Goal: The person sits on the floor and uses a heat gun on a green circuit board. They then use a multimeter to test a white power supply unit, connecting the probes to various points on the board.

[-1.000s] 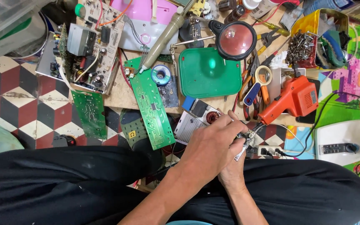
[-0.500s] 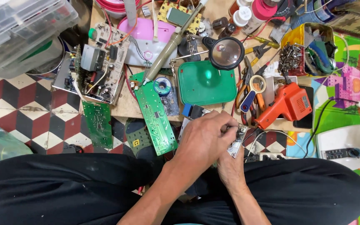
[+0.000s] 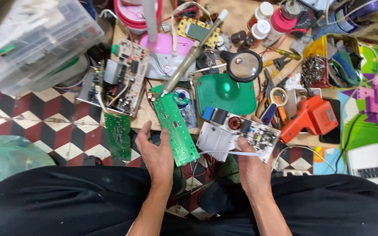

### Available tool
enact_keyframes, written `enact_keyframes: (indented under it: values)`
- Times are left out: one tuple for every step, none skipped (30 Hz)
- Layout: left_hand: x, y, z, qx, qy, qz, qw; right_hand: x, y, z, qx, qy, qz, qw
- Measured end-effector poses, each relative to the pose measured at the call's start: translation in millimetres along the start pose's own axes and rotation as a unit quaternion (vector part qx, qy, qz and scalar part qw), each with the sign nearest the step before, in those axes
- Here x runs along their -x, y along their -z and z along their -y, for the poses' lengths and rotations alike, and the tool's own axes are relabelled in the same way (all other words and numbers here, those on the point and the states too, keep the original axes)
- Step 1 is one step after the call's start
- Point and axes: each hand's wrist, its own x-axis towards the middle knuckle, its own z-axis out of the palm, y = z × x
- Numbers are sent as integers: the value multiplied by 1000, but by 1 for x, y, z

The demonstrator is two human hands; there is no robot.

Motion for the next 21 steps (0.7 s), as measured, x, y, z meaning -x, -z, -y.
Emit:
enact_keyframes:
  values:
    - [-7,-7,14,2,-4,-5,1000,0,-1,0,-3,1,5,1000]
    - [-15,-14,28,59,89,-10,994,0,-1,0,-13,15,3,1000]
    - [-22,-21,43,114,181,-12,977,2,0,-1,-23,28,-2,999]
    - [-15,-17,27,114,178,-15,977,1,-2,0,-27,28,1,999]
    - [-7,-13,13,149,258,30,954,2,-3,1,-16,19,0,1000]
    - [1,-9,-2,183,336,75,921,2,-5,3,-4,9,-2,1000]
    - [3,-9,1,184,331,72,923,3,-7,5,-8,10,3,1000]
    - [5,-9,3,182,315,79,928,4,-8,7,4,-7,-17,1000]
    - [6,-10,4,181,298,87,933,3,-11,10,17,-23,-36,999]
    - [9,-6,3,183,293,84,935,5,-12,12,12,-21,-32,999]
    - [13,-2,2,162,275,87,944,7,-12,14,37,-13,-82,996]
    - [16,1,2,140,257,90,952,10,-11,16,62,-6,-132,989]
    - [22,6,-7,140,256,89,952,9,-12,21,60,-6,-131,990]
    - [27,12,-15,118,278,99,948,9,-13,26,67,-6,-127,990]
    - [35,17,-21,94,303,110,942,11,-12,31,77,-9,-125,989]
    - [38,20,-18,93,305,110,942,11,-12,30,77,-11,-127,989]
    - [40,22,-15,125,253,89,955,10,-11,30,88,4,-123,988]
    - [43,25,-12,156,199,67,965,10,-10,29,99,19,-120,988]
    - [46,32,-19,156,200,66,965,11,-10,28,99,19,-120,988]
    - [49,40,-27,125,180,54,974,12,-10,28,76,9,-122,990]
    - [49,48,-35,95,157,40,982,11,-12,27,51,1,-122,991]
